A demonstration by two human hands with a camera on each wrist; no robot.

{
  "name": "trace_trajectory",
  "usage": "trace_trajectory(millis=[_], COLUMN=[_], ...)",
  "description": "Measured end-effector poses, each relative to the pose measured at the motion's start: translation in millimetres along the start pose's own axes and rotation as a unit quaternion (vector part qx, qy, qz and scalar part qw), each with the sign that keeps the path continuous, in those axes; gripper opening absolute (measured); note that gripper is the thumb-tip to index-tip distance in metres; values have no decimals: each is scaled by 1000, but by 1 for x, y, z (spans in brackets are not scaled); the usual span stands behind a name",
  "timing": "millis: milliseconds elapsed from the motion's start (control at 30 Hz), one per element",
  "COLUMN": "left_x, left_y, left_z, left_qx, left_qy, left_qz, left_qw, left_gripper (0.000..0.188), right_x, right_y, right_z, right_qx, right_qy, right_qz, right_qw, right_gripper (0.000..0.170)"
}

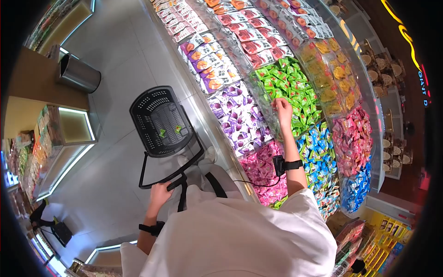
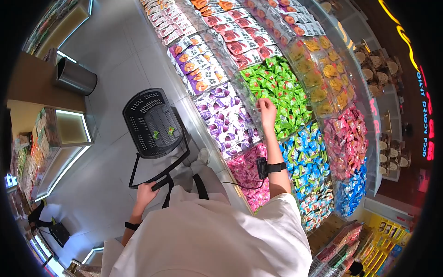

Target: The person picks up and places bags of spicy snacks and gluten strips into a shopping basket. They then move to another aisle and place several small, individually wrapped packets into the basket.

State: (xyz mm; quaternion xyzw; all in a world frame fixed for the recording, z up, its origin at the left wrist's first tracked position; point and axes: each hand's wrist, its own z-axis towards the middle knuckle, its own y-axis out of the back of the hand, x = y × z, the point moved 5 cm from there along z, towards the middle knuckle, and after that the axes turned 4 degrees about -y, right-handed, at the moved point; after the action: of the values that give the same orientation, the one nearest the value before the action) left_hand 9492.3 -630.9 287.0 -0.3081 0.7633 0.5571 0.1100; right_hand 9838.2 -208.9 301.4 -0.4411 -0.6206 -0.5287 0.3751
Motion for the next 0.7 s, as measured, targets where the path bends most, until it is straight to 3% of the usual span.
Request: trace_trajectory(millis=[67, 133, 167, 200, 233, 300, 500, 567, 600, 633, 667, 700], left_x=[3, 2, 1, 1, 3, 9, 12, 11, 10, 14, 14, 14], left_y=[-3, 0, 3, 5, 4, -2, -9, -10, -13, -23, -27, -27], left_z=[2, 1, 0, -2, -3, -6, -20, -23, -23, -23, -22, -24], left_qx=[-19, 17, 18, 17, 39, 43, -19, 21, 42, 42, 78, 71], left_qy=[-10, 7, 3, 1, 10, 6, -22, 11, 23, 9, 12, 0], left_qz=[-10, 10, 8, 5, 5, -7, -42, -31, -28, -21, 0, -1], left_qw=[1000, 1000, 1000, 1000, 999, 999, 999, 999, 998, 999, 997, 997], left_gripper=[18, 21, 22, 23, 23, 22, 21, 22, 22, 22, 23, 22], right_x=[5, 1, -3, 4, -17, -39, -11, -6, 2, 10, 8, 45], right_y=[-7, -17, -21, -28, -32, -44, -57, -54, -51, -47, -39, -45], right_z=[30, 66, 80, 87, 107, 133, 117, 111, 102, 91, 87, 43], right_qx=[-27, -76, -98, -81, -119, -60, -57, -70, -90, -145, -187, -217], right_qy=[77, 158, 159, 107, 191, 129, 74, 111, 104, 132, 187, 109], right_qz=[-120, -180, -227, -345, -349, -412, -454, -448, -442, -473, -439, -429], right_qw=[989, 968, 956, 929, 910, 900, 886, 884, 886, 859, 859, 870], right_gripper=[19, 20, 24, 30, 35, 40, 46, 48, 47, 46, 43, 39])
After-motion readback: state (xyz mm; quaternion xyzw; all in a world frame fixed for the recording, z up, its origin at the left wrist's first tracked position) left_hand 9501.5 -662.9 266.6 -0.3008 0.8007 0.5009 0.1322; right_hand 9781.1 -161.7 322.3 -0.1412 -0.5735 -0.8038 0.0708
